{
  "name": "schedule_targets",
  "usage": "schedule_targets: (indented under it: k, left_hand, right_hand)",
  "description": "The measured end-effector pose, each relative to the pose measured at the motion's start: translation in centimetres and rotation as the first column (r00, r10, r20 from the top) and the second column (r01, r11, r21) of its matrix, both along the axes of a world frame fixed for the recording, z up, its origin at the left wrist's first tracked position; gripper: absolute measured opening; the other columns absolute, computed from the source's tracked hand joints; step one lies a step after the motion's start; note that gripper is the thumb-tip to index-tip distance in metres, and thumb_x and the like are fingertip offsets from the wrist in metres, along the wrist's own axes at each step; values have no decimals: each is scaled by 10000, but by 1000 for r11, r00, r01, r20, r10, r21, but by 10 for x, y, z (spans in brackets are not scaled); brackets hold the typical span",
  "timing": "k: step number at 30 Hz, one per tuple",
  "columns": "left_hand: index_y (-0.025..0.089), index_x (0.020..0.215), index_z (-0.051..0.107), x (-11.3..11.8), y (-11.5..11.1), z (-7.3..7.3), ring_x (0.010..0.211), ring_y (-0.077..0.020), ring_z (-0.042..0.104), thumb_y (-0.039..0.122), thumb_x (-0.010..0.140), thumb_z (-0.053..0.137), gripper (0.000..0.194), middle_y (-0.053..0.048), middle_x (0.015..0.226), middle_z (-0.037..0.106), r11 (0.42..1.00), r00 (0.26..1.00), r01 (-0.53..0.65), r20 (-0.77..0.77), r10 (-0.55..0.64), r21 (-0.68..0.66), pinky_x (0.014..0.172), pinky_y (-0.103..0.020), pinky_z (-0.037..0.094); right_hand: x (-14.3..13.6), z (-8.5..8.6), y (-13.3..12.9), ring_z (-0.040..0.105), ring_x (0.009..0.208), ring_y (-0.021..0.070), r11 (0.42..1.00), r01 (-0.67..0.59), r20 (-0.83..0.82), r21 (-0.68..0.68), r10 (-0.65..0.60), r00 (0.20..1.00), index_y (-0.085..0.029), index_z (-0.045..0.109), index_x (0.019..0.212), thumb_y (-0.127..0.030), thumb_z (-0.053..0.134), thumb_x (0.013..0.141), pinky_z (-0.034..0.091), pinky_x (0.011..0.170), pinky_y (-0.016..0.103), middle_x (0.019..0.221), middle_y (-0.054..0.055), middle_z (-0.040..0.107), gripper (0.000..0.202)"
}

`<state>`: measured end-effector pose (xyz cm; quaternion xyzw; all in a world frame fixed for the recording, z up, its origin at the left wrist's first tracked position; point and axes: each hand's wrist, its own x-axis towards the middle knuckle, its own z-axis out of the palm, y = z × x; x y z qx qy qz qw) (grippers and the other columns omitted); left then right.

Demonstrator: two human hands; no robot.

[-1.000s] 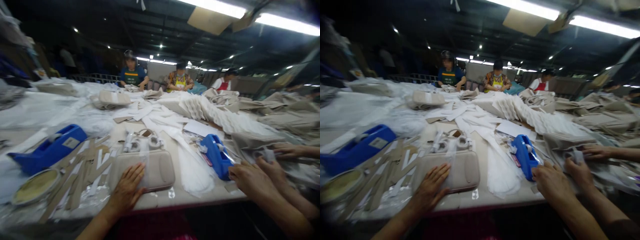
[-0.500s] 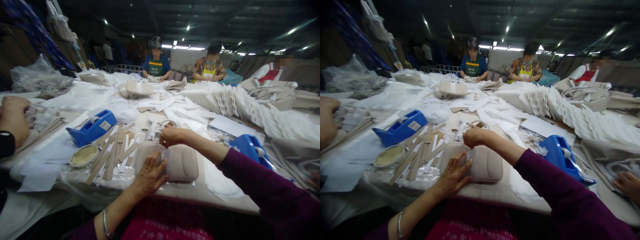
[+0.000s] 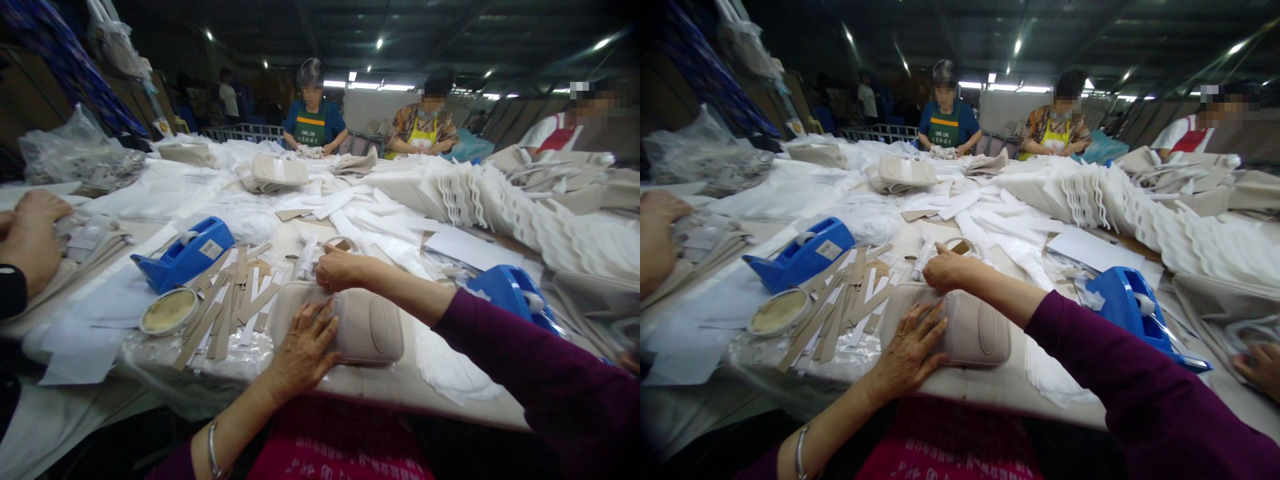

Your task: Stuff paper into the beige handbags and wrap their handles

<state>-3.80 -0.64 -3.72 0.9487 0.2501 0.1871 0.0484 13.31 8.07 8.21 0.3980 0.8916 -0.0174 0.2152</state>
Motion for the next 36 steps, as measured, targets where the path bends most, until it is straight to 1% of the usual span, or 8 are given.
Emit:
schedule_targets:
  k: [8, 13, 15, 17, 20, 28, 32, 36]
  left_hand:
    - [154, 1327, 455, 0, 1, 1, 1380, -324, 228, 346, 869, 558, 507, -109, 1547, 242, 1000, 1000, 8, -12, -8, 20, 1122, -541, 238]
    - [166, 1341, 444, -1, -1, 1, 1384, -322, 237, 332, 869, 558, 513, -103, 1553, 229, 1000, 1000, 6, -20, -6, 29, 1119, -526, 244]
    - [169, 1341, 445, -2, -1, 3, 1390, -317, 228, 319, 866, 561, 511, -101, 1555, 225, 1000, 1000, 0, -27, 1, 29, 1120, -521, 246]
    - [173, 1344, 442, -2, -1, 5, 1391, -315, 228, 320, 862, 566, 518, -99, 1557, 219, 1000, 999, -3, -32, 4, 27, 1118, -521, 253]
    - [174, 1356, 430, -3, -1, 5, 1392, -315, 229, 319, 857, 573, 539, -98, 1562, 202, 1000, 999, -3, -40, 3, 14, 1123, -520, 250]
    - [187, 1395, 385, -3, -3, 6, 1415, -320, 190, 298, 848, 584, 593, -103, 1548, 242, 998, 1000, -10, -23, 9, -64, 1135, -536, 246]
    - [192, 1280, 499, -10, -3, 11, 1411, -296, 213, 226, 849, 559, 436, -84, 1545, 253, 986, 991, 3, 134, 20, -169, 1117, -515, 312]
    - [202, 1268, 510, -24, 25, 8, 1393, -265, 278, 190, 911, 430, 366, -110, 1502, 332, 948, 859, -183, 428, 282, -259, 1123, -554, 285]
  right_hand:
    - [2, -19, -8, 574, 916, 255, 959, -15, -71, 284, 36, 997, -144, 696, 837, -157, 543, 841, 148, 1013, 418, 792, 112, 706, 154]
    - [34, -23, 15, 498, 1042, 286, 915, 146, -183, 376, -81, 980, -129, 608, 1048, -372, 792, 681, 173, 991, 426, 983, 124, 683, 477]
    - [48, -25, 17, 503, 1014, 259, 872, 264, -275, 413, -157, 949, -124, 622, 1001, -318, 727, 763, 196, 963, 406, 991, 122, 673, 324]
    - [54, -29, 4, 515, 967, 225, 808, 397, -408, 436, -215, 887, -145, 648, 914, -197, 603, 850, 208, 951, 390, 943, 95, 679, 95]
    - [48, -42, -35, 522, 957, 201, 791, 445, -558, 421, -160, 814, -198, 667, 851, -117, 492, 891, 184, 1001, 401, 850, 42, 691, 197]
    - [32, -80, -67, 394, 1293, 277, 799, 452, -607, 396, -141, 782, -180, 605, 1122, -351, 496, 931, 48, 1130, 494, 1217, 103, 629, 279]
    - [54, -82, -66, 407, 1287, 261, 667, 695, -822, 270, -216, 527, -230, 508, 1280, -316, 448, 937, 127, 1121, 501, 1351, 81, 535, 359]
    - [92, -86, -90, 419, 1264, 292, 451, 863, -908, -229, -418, -23, -185, 396, 1373, -427, 520, 847, 299, 1070, 448, 1416, 146, 421, 592]
